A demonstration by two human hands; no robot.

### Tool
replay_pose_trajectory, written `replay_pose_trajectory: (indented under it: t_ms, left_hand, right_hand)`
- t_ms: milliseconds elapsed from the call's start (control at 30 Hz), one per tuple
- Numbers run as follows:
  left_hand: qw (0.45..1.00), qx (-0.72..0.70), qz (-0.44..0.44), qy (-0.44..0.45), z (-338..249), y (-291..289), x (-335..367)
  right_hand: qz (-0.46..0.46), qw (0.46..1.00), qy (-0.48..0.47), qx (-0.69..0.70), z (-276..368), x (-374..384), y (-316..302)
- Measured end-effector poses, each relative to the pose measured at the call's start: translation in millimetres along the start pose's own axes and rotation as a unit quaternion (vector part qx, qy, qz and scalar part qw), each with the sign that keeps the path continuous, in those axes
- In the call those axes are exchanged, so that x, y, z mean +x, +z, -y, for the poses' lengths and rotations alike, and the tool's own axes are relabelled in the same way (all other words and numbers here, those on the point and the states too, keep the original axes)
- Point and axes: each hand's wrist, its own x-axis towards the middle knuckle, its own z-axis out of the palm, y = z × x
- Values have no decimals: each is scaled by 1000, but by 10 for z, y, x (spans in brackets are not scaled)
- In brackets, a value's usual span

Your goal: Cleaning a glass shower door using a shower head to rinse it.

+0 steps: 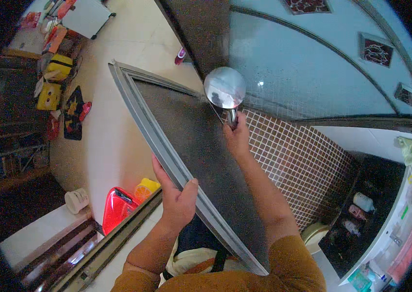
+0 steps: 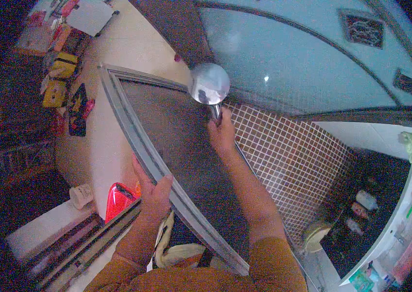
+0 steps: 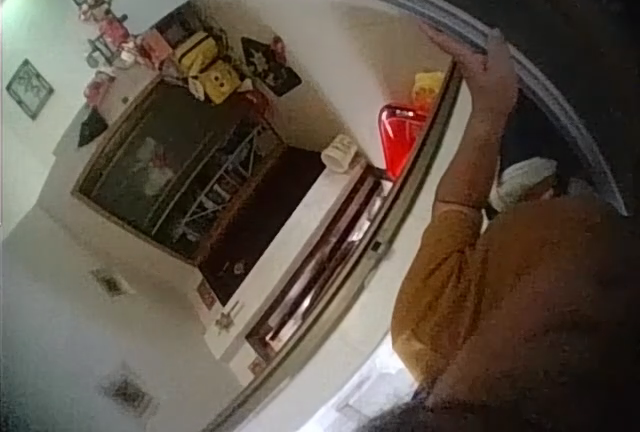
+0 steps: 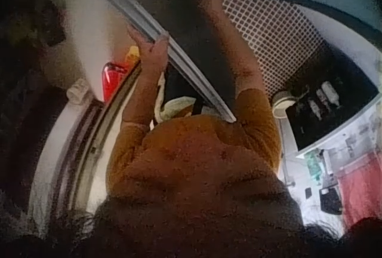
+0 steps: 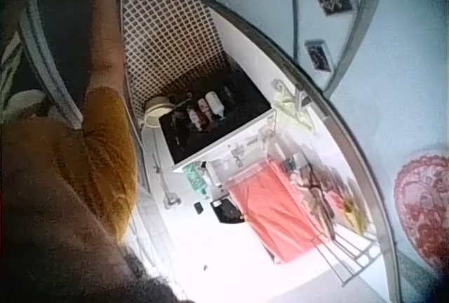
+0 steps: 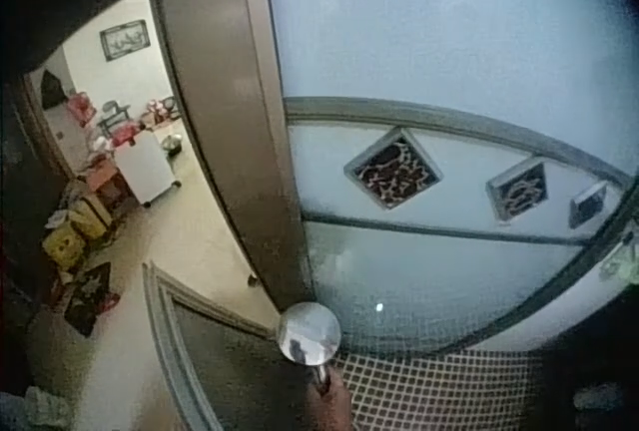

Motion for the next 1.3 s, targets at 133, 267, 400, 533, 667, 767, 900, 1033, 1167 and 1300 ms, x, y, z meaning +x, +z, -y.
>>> replay_pose_trajectory:
  t_ms: [133, 267, 400, 533, 667, 767, 900, 1033, 1167, 1300]
  left_hand:
    - [999, -33, 1, -35, -55, 38, -2]
    - [1000, 5, -13, -28, -78, 47, -14]
    - [1000, -3, -11, -1, -8, 17, -9]
    - [1000, -16, -14, -13, 4, 30, 9]
    - [1000, 6, -26, 3, -21, 73, 14]
    - [998, -1, -56, 16, 40, 75, 10]
    - [997, -24, -75, -5, 72, 68, 14]
    - [999, -25, -39, 6, -2, 82, 11]
    - [999, 3, -44, -4, 34, 32, -22]
    - [999, -5, -44, -21, -23, 113, -7]
  right_hand:
    - [-11, 1000, -10, 18, -325, 26, -54]
    - [8, 998, -41, 49, -410, 46, -117]
    - [-24, 999, -4, -24, -186, 33, -234]
    - [-57, 997, -38, 38, -329, 24, -272]
    - [-11, 999, 21, -31, -428, 10, -313]
    - [-19, 999, 8, -38, -489, -14, -311]
    - [24, 994, 83, -72, -620, -119, -412]
    - [-46, 993, 29, -106, -1189, -307, -439]
    - [-47, 993, 30, -102, -1361, -392, -441]
    - [-37, 992, 49, -113, -1287, -270, -411]
